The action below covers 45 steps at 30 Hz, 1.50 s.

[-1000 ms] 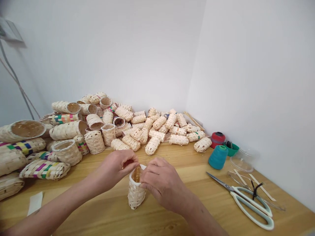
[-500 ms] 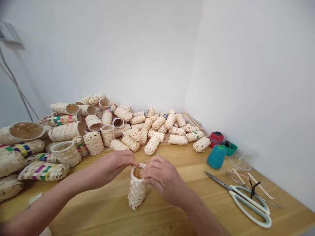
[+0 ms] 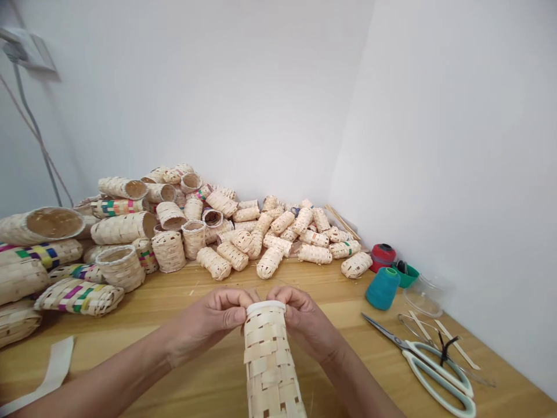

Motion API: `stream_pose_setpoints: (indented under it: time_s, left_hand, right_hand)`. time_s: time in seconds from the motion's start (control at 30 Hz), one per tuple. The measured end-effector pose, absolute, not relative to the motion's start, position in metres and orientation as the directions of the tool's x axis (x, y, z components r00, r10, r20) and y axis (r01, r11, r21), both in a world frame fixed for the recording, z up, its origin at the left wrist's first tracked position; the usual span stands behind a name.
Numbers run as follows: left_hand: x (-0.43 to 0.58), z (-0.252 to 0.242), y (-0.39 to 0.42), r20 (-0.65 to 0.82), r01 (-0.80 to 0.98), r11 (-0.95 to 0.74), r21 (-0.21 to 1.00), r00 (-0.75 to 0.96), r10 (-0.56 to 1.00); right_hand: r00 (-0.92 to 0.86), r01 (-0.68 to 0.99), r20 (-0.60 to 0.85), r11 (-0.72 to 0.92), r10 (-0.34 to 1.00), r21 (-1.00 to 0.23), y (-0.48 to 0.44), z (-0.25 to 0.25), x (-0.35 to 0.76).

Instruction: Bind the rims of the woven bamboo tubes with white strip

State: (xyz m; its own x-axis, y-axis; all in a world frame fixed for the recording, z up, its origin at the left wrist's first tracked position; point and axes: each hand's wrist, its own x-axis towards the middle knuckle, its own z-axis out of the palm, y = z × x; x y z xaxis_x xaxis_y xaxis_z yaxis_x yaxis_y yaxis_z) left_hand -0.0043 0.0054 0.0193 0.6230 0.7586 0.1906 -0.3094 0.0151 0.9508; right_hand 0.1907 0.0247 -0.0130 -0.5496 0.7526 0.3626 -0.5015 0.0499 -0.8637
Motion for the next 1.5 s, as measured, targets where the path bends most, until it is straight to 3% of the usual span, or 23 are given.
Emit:
stream_pose_setpoints:
  time_s: [0.17, 0.43, 0.63, 0.77, 0.97, 1.1, 1.23, 1.37, 1.5]
  left_hand:
    - [0.001, 0.006, 0.0, 0.12, -0.39, 0.177, 0.904, 0.627, 0.77]
    - [0.0, 0.005, -0.001, 0.127, -0.455, 0.254, 0.853, 0.654, 0.746]
    - [0.005, -0.004, 0.003, 0.181, -0.588, 0.248, 0.77, 0.574, 0.798]
    - [0.005, -0.004, 0.003, 0.178, -0.575, 0.241, 0.782, 0.576, 0.797]
    - [0.001, -0.003, 0.006, 0.167, -0.551, 0.222, 0.804, 0.568, 0.806]
    - [-0.006, -0.001, 0.014, 0.17, -0.46, 0.044, 0.887, 0.414, 0.894]
    - [-0.01, 0.0, 0.019, 0.261, -0.147, -0.233, 0.961, 0.214, 0.941]
    - [-0.008, 0.003, 0.013, 0.533, 0.226, -0.583, 0.78, 0.246, 0.809]
    - [-0.003, 0.008, 0.005, 0.593, 0.308, -0.725, 0.616, 0.424, 0.684]
  right_hand:
    - [-0.554, -0.509, 0.33, 0.003, 0.764, -0.861, 0.024, -0.014, 0.189]
    - [-0.612, -0.505, 0.363, 0.006, 0.703, -0.863, 0.022, -0.015, 0.185]
    - [-0.538, -0.547, 0.316, -0.038, 0.781, -0.836, 0.026, -0.017, 0.188]
    - [-0.507, -0.522, 0.285, -0.027, 0.814, -0.853, 0.025, -0.02, 0.185]
    - [-0.559, -0.397, 0.334, 0.109, 0.759, -0.911, 0.024, -0.015, 0.185]
    - [-0.519, -0.14, 0.466, 0.466, 0.717, -0.874, 0.027, -0.002, 0.195]
    - [-0.523, 0.248, 0.55, 0.733, 0.652, -0.633, 0.025, 0.007, 0.198]
    - [-0.543, 0.354, 0.597, 0.805, 0.591, -0.476, 0.022, 0.008, 0.194]
    - [-0.548, 0.369, 0.632, 0.837, 0.548, -0.404, 0.018, 0.007, 0.19]
